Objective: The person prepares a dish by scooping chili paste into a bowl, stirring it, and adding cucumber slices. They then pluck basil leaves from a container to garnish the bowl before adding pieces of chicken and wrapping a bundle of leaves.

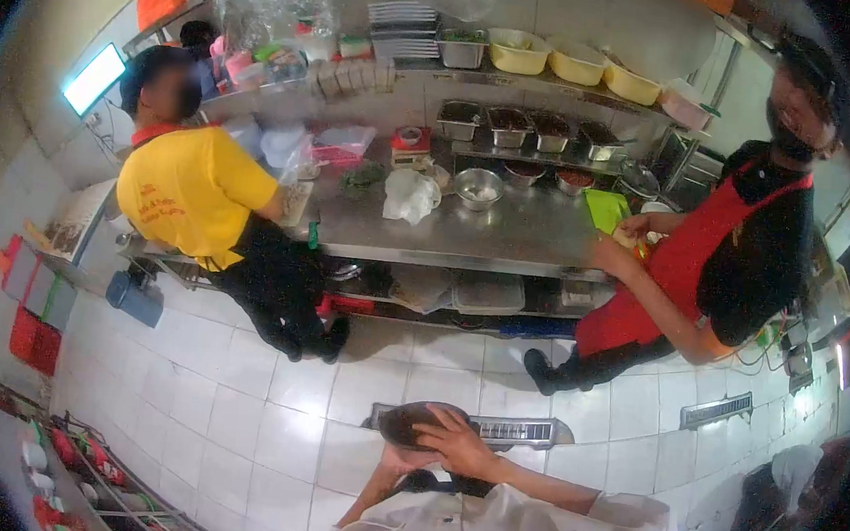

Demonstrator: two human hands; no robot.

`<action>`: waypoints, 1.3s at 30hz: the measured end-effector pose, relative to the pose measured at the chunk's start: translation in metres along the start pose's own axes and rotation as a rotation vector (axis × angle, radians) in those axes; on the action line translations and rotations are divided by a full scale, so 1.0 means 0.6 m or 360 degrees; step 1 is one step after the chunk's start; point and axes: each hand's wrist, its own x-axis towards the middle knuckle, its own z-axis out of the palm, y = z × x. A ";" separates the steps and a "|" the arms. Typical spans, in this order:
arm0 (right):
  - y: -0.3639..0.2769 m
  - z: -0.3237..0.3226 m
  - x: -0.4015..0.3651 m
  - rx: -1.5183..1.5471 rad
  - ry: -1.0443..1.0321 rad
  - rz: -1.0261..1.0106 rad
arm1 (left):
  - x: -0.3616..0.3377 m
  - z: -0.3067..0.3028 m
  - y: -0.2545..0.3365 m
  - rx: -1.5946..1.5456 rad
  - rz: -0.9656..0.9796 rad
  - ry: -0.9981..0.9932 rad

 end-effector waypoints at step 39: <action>-0.160 0.205 -0.077 0.0263 0.0561 0.0322 | -0.363 -0.011 -0.014 -0.1007 0.0444 0.0858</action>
